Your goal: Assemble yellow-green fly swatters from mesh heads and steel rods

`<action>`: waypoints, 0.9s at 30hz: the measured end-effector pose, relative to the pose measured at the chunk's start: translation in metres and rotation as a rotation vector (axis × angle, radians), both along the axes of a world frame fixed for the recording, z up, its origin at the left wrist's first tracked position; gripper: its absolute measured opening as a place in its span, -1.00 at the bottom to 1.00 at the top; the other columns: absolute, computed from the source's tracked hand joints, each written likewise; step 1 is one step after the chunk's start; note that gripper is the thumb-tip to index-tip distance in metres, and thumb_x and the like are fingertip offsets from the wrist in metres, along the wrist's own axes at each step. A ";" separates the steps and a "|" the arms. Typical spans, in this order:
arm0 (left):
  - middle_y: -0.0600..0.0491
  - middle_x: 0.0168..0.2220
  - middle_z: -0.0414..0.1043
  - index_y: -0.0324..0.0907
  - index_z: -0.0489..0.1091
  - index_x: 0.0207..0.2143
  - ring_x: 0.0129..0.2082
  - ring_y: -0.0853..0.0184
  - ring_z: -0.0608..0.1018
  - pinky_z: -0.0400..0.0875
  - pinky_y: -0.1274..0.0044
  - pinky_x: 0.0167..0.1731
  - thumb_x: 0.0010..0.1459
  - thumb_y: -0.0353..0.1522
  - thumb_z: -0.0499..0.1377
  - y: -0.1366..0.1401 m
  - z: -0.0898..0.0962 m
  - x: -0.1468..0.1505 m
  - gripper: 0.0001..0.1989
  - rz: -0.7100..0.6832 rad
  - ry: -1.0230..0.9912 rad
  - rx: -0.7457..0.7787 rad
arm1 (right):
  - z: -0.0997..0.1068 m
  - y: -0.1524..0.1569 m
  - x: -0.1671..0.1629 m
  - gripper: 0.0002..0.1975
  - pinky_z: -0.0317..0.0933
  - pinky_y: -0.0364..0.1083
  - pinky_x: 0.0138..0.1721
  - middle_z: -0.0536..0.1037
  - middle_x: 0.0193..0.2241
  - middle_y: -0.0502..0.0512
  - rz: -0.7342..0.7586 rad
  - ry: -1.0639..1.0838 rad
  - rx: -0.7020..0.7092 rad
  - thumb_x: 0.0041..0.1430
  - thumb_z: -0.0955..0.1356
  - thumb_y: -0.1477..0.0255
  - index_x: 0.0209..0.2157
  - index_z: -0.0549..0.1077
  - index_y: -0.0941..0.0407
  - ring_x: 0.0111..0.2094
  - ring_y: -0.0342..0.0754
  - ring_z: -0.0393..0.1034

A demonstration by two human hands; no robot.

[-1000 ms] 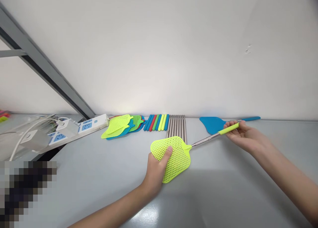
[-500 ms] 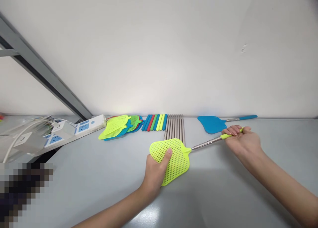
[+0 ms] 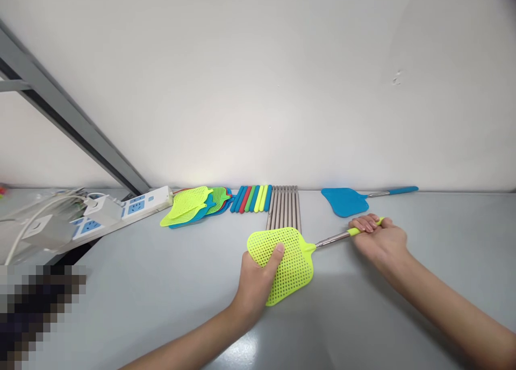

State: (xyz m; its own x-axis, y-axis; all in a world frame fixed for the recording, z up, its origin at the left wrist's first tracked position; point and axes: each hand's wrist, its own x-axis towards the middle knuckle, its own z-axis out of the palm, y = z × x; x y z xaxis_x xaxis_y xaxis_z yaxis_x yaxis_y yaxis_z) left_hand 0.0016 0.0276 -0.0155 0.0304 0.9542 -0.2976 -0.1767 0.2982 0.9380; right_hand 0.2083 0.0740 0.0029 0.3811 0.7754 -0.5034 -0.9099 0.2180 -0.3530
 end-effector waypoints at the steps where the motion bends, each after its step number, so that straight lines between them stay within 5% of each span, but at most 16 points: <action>1: -0.11 -0.21 0.40 -0.25 0.33 -0.23 -0.25 0.22 0.47 0.37 0.46 -0.27 -0.09 -0.21 0.15 0.001 0.000 0.000 -0.62 -0.004 -0.009 0.001 | 0.000 0.000 0.001 -0.79 -0.11 -0.25 -0.79 -0.10 -0.71 -0.14 0.012 -0.006 0.003 0.06 -0.02 0.53 -0.62 -0.07 0.11 -0.77 -0.26 -0.17; 15: -0.10 -0.20 0.41 -0.24 0.32 -0.15 -0.27 0.23 0.48 0.37 0.46 -0.28 -0.08 -0.23 0.15 0.001 0.003 0.000 -0.58 -0.038 -0.073 0.027 | 0.016 0.014 0.029 -0.76 0.08 -0.15 -0.71 0.11 -0.64 -0.05 0.323 -0.149 -0.253 0.10 -0.12 0.49 -0.49 0.01 0.08 -0.72 -0.19 0.08; 19: -0.10 -0.20 0.41 -0.25 0.32 -0.15 -0.27 0.23 0.48 0.37 0.46 -0.26 -0.07 -0.24 0.14 0.002 0.002 0.000 -0.59 -0.035 -0.051 0.058 | 0.019 0.017 0.032 -0.80 0.04 -0.19 -0.73 0.05 -0.67 -0.10 0.293 -0.068 -0.297 0.07 -0.07 0.54 -0.54 -0.02 0.08 -0.75 -0.21 0.02; 27: -0.11 -0.21 0.41 -0.26 0.34 -0.21 -0.26 0.21 0.47 0.38 0.45 -0.28 -0.08 -0.23 0.14 -0.001 0.003 0.000 -0.62 -0.029 -0.029 0.048 | 0.014 0.011 0.026 -0.79 -0.17 -0.23 -0.79 -0.15 -0.75 -0.15 0.140 -0.035 -0.161 -0.20 0.06 0.65 -0.63 -0.17 0.11 -0.80 -0.24 -0.24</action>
State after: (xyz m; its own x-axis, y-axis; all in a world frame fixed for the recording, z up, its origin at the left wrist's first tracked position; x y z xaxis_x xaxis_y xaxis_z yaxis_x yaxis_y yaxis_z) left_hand 0.0013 0.0266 -0.0122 0.0665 0.9659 -0.2503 -0.1960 0.2586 0.9459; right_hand 0.2340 0.0854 0.0166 0.2953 0.7323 -0.6136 -0.9136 0.0286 -0.4055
